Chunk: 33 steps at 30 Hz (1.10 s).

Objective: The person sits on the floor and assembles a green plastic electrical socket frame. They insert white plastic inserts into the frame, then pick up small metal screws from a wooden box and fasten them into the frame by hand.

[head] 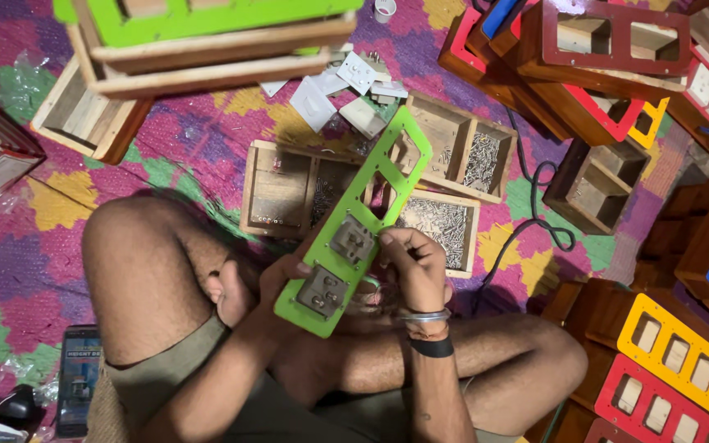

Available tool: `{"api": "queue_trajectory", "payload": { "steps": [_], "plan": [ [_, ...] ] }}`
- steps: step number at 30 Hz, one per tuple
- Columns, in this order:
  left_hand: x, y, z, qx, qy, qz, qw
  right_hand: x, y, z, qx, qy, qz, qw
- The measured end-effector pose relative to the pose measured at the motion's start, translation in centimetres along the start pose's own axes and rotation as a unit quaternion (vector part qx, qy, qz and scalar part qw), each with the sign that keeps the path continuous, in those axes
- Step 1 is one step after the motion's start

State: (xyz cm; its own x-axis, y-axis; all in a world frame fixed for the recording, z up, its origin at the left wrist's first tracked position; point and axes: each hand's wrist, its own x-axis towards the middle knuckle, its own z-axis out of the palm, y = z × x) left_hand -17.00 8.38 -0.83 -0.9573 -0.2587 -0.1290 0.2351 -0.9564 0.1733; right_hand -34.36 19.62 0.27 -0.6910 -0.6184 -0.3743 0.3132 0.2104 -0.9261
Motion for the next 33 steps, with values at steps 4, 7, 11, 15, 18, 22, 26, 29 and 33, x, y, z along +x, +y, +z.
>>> {"api": "queue_trajectory", "payload": {
  "steps": [4, 7, 11, 15, 18, 22, 26, 29, 33],
  "plan": [
    [0.1, 0.2, 0.5, -0.003, -0.040, -0.007, 0.999, 0.1, 0.3, -0.2, 0.030, 0.005, 0.002, 1.000],
    [0.0, 0.3, 0.6, -0.010, -0.043, -0.007, 0.999, 0.2, 0.4, -0.1, 0.048, 0.001, 0.005, 0.999],
    [-0.3, -0.1, 0.0, -0.011, 0.000, -0.010, 1.000, 0.2, 0.3, 0.4, 0.027, 0.018, -0.014, 0.999],
    [-0.4, -0.3, -1.1, -0.027, 0.025, -0.014, 0.999, -0.6, -0.2, 1.3, -0.084, 0.030, -0.157, 0.984],
    [-0.2, -0.1, -1.5, -0.035, 0.034, -0.004, 0.999, -1.3, -0.9, 2.2, -0.287, 0.073, -0.324, 0.899],
    [-0.3, -0.2, -1.1, -0.006, 0.041, -0.002, 0.999, -1.7, -1.8, 3.0, -0.349, 0.082, -0.387, 0.850],
    [0.1, -0.1, -1.0, -0.032, 0.022, -0.003, 0.999, -1.8, -2.2, 3.1, -0.343, 0.074, -0.382, 0.855],
    [0.3, -0.1, -1.4, -0.039, -0.006, -0.003, 0.999, -1.7, -2.0, 2.9, -0.356, 0.092, -0.342, 0.865],
    [0.6, -0.4, -2.0, -0.067, -0.046, 0.009, 0.997, -1.6, -1.7, 2.8, -0.374, 0.081, -0.421, 0.822]
  ]
}}
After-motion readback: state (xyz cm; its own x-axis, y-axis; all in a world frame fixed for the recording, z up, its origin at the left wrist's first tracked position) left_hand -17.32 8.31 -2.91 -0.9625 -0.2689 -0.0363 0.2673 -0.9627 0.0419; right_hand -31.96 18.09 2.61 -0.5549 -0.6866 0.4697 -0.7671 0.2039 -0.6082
